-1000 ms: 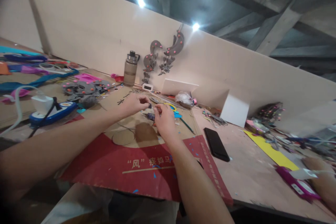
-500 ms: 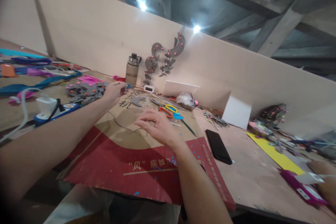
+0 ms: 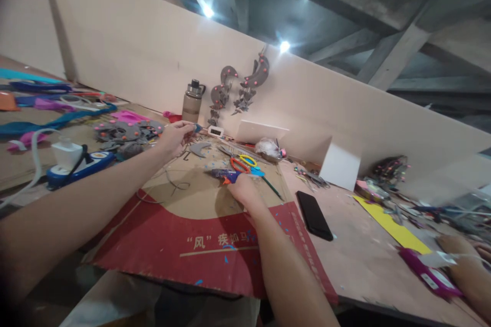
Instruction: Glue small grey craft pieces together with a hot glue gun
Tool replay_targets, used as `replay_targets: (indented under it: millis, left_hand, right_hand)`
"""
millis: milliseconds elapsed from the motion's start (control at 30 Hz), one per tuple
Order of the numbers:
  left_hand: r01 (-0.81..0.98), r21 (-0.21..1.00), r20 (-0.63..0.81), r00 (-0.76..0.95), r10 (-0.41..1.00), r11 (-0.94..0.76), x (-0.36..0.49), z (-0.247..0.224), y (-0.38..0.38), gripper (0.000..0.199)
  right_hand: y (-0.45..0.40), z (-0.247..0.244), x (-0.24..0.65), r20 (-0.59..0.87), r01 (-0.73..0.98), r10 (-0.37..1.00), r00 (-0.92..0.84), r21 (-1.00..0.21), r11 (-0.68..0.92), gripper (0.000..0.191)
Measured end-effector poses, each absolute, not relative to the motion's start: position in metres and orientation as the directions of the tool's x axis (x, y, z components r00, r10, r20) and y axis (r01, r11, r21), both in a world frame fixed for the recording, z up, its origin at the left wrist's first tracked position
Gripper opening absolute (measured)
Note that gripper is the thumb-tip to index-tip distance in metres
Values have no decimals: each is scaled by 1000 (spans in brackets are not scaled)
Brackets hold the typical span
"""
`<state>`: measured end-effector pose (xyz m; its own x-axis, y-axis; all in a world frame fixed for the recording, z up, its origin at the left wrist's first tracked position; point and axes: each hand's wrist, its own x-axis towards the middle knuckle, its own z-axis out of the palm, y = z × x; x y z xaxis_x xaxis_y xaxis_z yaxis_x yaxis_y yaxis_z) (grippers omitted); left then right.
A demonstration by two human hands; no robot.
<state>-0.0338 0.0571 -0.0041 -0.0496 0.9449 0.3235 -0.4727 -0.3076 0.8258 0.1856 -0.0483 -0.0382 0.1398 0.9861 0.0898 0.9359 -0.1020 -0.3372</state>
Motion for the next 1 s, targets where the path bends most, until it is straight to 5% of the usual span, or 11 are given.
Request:
replay_targets:
  millis: [100, 267, 467, 1000]
  left_hand:
    - [-431, 861, 289, -23, 957, -270, -33, -5, 55, 17]
    - [-382, 904, 220, 32, 975, -192, -28, -7, 50, 15]
    - [-284, 940, 226, 101, 969, -190, -18, -9, 41, 18]
    - [-196, 959, 233, 144, 962, -203, -11, -9, 32, 16]
  right_hand:
    - [-44, -32, 185, 185, 852, 962, 202, -517, -79, 30]
    - [-47, -24, 177, 416, 605, 890, 189, -763, 228, 39]
    - [-50, -26, 167, 559, 545, 826, 78, -718, 434, 28]
    - [-60, -16, 163, 651, 776, 758, 40, -498, 387, 29]
